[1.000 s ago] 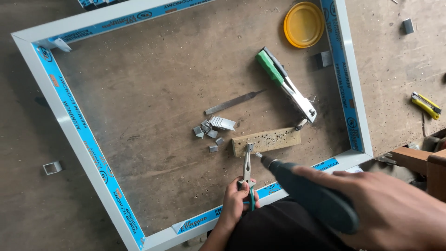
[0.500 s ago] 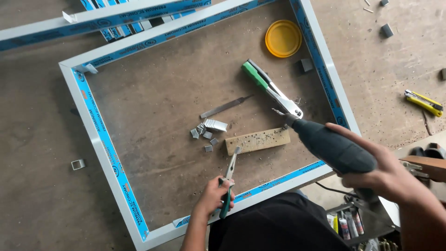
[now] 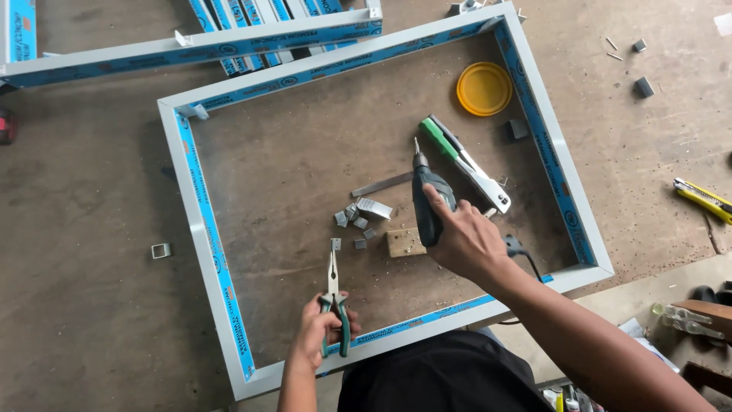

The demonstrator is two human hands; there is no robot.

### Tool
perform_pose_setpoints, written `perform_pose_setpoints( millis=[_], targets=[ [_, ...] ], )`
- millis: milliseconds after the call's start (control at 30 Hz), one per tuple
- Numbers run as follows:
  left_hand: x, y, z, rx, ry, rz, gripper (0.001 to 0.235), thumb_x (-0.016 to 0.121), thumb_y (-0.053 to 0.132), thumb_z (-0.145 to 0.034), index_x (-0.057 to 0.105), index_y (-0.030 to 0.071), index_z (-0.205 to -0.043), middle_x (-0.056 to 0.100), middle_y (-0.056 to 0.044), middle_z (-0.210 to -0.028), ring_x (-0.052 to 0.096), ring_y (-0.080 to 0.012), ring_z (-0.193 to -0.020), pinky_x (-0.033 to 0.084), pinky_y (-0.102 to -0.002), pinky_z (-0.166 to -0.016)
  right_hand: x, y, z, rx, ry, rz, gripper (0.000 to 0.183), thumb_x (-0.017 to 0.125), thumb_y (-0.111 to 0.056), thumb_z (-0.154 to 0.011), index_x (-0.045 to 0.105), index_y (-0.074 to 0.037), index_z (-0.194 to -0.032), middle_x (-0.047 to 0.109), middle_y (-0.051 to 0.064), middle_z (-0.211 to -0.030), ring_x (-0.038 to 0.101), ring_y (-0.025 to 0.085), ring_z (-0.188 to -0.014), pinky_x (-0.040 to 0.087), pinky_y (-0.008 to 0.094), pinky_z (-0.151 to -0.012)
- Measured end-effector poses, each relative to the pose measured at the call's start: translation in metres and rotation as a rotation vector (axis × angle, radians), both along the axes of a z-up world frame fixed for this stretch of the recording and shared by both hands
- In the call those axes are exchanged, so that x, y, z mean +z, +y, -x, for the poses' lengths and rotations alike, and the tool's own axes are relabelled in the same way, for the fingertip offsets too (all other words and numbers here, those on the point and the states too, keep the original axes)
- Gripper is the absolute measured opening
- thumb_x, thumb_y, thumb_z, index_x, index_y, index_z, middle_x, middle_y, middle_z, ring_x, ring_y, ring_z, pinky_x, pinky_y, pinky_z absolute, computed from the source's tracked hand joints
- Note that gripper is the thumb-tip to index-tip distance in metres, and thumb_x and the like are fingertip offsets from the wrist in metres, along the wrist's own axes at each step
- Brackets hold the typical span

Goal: Drilling holes into small metal L-brackets while holding them with pliers on a wooden block.

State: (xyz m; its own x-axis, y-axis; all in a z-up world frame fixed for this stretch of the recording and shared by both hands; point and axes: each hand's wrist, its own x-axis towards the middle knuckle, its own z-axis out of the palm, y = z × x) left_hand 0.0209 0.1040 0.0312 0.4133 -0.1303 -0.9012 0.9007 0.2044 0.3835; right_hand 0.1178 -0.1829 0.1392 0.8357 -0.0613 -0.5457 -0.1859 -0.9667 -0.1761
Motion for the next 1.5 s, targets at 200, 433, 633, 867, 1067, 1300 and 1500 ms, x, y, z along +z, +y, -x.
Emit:
perform_pose_setpoints(
  millis=[200,433,633,867,1067,1300,1500],
  targets=[
    [-0.018,0.003,-0.017,0.167,0.02,0.201,0.074,0.033,-0.015,-0.06,0.058,-0.013,-0.129,0.066,-0.033,-0.097,0.071,-0.0505,-0.085,0.061,-0.057,-0.071,-0.071,0.009,-0.008,0.046,-0.163,0.023,0.094,0.064,-0.044,-0.091,0.01,-0.032,-0.167,0.057,0.033,-0.109,0.064,0.047,-0.092,0.052,0.055,-0.082],
    [-0.001,0.024,-0.026,0.079,0.102,0.291,0.081,0.036,-0.013,-0.054,0.055,-0.012,-0.133,0.071,-0.035,-0.123,0.073,-0.0496,-0.106,0.06,-0.048,-0.062,-0.111,-0.005,0.018,0.279,-0.218,0.198,0.11,0.066,-0.017,-0.075,0.01,-0.028,-0.169,0.055,0.024,-0.114,0.058,0.037,-0.095,0.048,0.045,-0.084],
    [0.016,0.041,-0.021,0.035,0.076,0.337,0.08,0.038,-0.013,-0.054,0.055,-0.01,-0.132,0.072,-0.035,-0.115,0.073,-0.0527,-0.103,0.06,-0.049,-0.065,-0.081,0.057,0.004,0.297,-0.241,-0.006,0.063,0.053,-0.036,-0.094,0.041,-0.021,-0.154,0.053,0.017,-0.132,0.055,0.033,-0.113,0.045,0.052,-0.096],
    [0.055,0.043,-0.029,-0.132,0.075,0.199,0.085,0.038,-0.011,-0.054,0.056,-0.008,-0.137,0.073,-0.03,-0.117,0.076,-0.0437,-0.101,0.061,-0.043,-0.069,-0.174,0.072,0.003,0.64,-0.425,-0.06,0.022,0.057,-0.014,-0.089,0.071,-0.02,-0.105,0.055,0.01,-0.114,0.047,0.032,-0.102,0.037,0.05,-0.088],
    [0.047,0.043,-0.025,-0.263,0.052,0.193,0.083,0.04,-0.008,-0.055,0.057,-0.005,-0.137,0.075,-0.027,-0.117,0.078,-0.0395,-0.1,0.059,-0.039,-0.068,-0.144,0.054,-0.004,0.631,-0.558,-0.292,0.004,0.065,-0.024,-0.092,0.069,-0.022,-0.093,0.062,0.004,-0.106,0.052,0.027,-0.091,0.037,0.045,-0.081],
    [0.036,0.034,-0.022,-0.504,0.013,0.173,0.052,0.037,-0.007,-0.06,0.056,0.0,-0.107,0.077,-0.019,-0.105,0.081,-0.0335,-0.092,0.045,-0.029,-0.057,-0.092,0.044,-0.008,0.718,-0.647,-0.569,0.011,0.063,-0.003,-0.098,0.062,-0.003,-0.109,0.064,0.009,-0.092,0.059,0.026,-0.073,0.047,0.038,-0.079],
    [0.051,0.032,-0.027,-0.559,-0.004,0.147,0.054,0.038,-0.004,-0.057,0.058,0.003,-0.106,0.079,-0.015,-0.107,0.082,-0.0317,-0.094,0.046,-0.033,-0.062,-0.078,0.048,-0.015,0.757,-0.607,-0.514,0.008,0.061,-0.002,-0.097,0.063,0.001,-0.104,0.064,0.01,-0.084,0.062,0.028,-0.071,0.049,0.039,-0.081]
  ],
)
